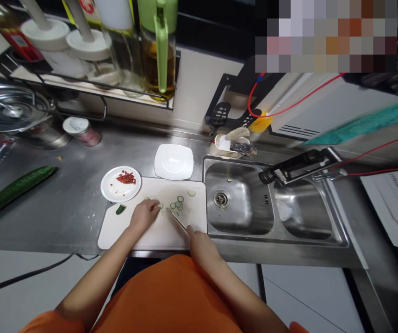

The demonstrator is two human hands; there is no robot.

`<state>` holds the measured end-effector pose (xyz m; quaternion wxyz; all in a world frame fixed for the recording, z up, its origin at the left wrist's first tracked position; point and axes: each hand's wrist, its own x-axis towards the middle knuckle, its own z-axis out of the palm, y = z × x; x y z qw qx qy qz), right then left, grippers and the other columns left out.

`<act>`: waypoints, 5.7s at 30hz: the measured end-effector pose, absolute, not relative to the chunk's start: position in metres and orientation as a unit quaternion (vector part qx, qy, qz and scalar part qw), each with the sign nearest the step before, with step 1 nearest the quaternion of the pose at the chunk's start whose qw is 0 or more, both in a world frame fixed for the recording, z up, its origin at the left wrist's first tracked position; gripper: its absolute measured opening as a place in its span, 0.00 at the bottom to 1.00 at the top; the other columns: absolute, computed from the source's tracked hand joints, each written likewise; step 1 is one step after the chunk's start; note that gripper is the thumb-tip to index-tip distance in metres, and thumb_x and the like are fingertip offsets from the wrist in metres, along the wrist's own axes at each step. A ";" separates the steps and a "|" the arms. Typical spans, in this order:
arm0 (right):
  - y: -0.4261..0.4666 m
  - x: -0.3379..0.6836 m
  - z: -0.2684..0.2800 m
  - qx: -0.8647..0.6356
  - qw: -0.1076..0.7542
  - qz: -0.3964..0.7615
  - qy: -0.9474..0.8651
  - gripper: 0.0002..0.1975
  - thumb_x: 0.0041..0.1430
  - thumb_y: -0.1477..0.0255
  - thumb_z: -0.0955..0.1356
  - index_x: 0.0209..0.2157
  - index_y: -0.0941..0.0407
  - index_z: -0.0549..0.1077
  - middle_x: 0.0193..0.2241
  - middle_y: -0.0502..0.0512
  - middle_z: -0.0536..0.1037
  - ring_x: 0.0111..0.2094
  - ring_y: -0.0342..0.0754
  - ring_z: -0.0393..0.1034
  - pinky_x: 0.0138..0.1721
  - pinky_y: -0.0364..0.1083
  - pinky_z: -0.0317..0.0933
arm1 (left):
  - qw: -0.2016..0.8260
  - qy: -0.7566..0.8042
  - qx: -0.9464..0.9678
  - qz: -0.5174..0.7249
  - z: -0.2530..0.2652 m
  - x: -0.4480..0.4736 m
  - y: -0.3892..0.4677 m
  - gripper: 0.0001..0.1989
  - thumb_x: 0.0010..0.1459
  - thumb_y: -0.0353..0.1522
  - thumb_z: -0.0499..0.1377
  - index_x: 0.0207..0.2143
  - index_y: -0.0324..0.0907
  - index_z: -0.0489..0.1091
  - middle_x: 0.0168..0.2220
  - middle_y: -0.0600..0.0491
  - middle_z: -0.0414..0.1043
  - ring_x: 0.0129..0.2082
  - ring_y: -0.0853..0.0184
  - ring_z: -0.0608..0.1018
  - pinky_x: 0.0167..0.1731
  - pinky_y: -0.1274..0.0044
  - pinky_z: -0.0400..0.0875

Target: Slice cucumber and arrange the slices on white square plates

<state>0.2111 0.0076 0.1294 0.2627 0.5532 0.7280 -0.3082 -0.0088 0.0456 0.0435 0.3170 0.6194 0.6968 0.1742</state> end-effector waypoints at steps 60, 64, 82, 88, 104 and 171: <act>0.005 0.202 0.143 0.548 0.282 -0.328 0.716 0.21 0.57 0.82 0.56 0.52 0.56 0.59 0.36 0.61 0.75 0.42 0.54 0.70 0.36 0.45 0.61 | 0.280 0.761 0.534 0.240 0.040 -0.005 0.038 0.09 0.52 0.35 0.54 0.25 0.43 0.72 0.28 0.54 0.73 0.30 0.67 0.72 0.33 0.77 0.63; 0.005 0.202 0.141 0.547 0.278 -0.326 0.719 0.20 0.58 0.82 0.57 0.52 0.56 0.59 0.36 0.61 0.75 0.42 0.53 0.70 0.36 0.45 0.60 | 0.256 0.802 0.486 0.236 0.042 -0.024 0.042 0.11 0.51 0.38 0.54 0.27 0.42 0.73 0.28 0.53 0.74 0.30 0.66 0.73 0.34 0.76 0.63; 0.008 0.205 0.150 0.537 0.299 -0.299 0.730 0.18 0.60 0.80 0.55 0.51 0.55 0.60 0.37 0.61 0.75 0.40 0.53 0.71 0.33 0.45 0.63 | 0.315 0.654 0.662 0.186 0.043 0.013 0.064 0.12 0.51 0.33 0.57 0.38 0.42 0.74 0.34 0.51 0.73 0.36 0.65 0.73 0.40 0.75 0.66; 0.005 0.210 0.149 0.543 0.293 -0.301 0.727 0.17 0.60 0.80 0.55 0.49 0.55 0.62 0.37 0.61 0.75 0.39 0.52 0.72 0.33 0.44 0.63 | 0.350 0.660 0.659 0.092 0.045 0.031 0.078 0.09 0.47 0.29 0.57 0.33 0.43 0.74 0.32 0.52 0.72 0.34 0.66 0.72 0.36 0.76 0.64; 0.004 0.212 0.141 0.543 0.283 -0.309 0.728 0.20 0.59 0.82 0.55 0.52 0.56 0.59 0.36 0.62 0.75 0.40 0.53 0.72 0.33 0.44 0.62 | 0.335 0.734 0.575 0.136 0.050 0.009 0.062 0.06 0.51 0.32 0.54 0.25 0.43 0.70 0.22 0.56 0.71 0.25 0.69 0.71 0.27 0.78 0.59; 0.011 0.203 0.142 0.557 0.281 -0.330 0.708 0.20 0.59 0.82 0.55 0.52 0.56 0.58 0.38 0.62 0.75 0.43 0.52 0.70 0.37 0.46 0.62 | 0.314 0.777 0.503 0.211 0.048 -0.005 0.046 0.09 0.50 0.37 0.55 0.27 0.44 0.73 0.26 0.56 0.75 0.28 0.68 0.74 0.31 0.78 0.63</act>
